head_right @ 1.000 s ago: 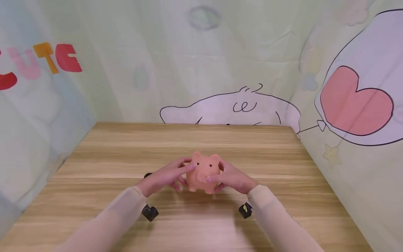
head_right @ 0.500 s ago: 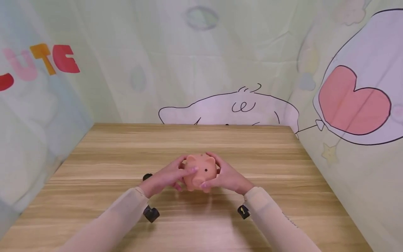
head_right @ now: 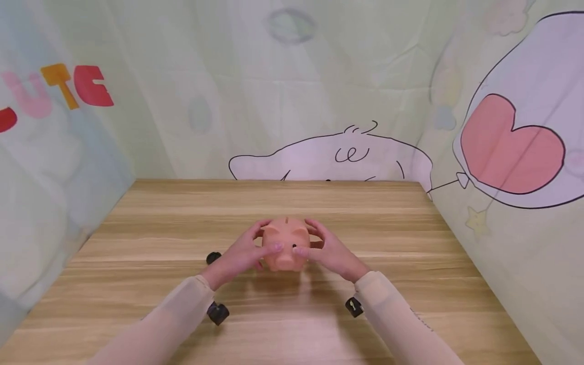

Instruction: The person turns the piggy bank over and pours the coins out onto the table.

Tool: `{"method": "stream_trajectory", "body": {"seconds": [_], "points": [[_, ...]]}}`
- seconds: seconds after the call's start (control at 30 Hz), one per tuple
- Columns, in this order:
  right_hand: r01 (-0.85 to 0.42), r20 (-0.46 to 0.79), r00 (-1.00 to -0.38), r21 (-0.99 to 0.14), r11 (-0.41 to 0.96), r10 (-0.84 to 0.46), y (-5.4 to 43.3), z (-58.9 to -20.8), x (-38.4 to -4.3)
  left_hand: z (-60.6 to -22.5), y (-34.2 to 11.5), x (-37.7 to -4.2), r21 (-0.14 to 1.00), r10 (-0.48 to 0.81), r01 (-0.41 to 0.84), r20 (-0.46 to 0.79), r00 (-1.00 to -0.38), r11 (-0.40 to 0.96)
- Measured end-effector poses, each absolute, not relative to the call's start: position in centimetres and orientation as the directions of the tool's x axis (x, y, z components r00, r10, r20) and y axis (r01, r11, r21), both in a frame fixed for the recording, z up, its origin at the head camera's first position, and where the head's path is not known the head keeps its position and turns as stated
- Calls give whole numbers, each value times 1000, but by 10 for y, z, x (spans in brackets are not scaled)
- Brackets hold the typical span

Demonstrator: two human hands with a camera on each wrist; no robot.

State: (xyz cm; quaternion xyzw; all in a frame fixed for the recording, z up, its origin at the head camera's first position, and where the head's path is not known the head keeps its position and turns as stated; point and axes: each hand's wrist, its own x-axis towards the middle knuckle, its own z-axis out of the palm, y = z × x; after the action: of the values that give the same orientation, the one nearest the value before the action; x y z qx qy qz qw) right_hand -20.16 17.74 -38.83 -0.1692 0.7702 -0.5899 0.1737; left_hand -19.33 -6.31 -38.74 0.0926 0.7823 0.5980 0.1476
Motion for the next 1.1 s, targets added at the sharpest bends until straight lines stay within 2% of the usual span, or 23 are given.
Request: {"method": "stream_trajectory", "body": {"seconds": [0.33,0.7,0.97,1.1], "points": [[38,-140,-888,-972,232,-438,178,-387,-201,-388,-65,-197,974,343,-6,-85,-935,225],[31,-103,-893,-985,169,-439,181,-395,-206,-391,-67,-198,986,419,-43,-106,-902,158],[-7,-69,-887,-987,163,-457,182,-398,-206,-391,-71,-200,959,424,-11,-135,-896,282],[-22,-69,-901,-979,203,-429,180,-396,-204,-392,-73,-200,960,421,-14,-135,-897,279]]}}
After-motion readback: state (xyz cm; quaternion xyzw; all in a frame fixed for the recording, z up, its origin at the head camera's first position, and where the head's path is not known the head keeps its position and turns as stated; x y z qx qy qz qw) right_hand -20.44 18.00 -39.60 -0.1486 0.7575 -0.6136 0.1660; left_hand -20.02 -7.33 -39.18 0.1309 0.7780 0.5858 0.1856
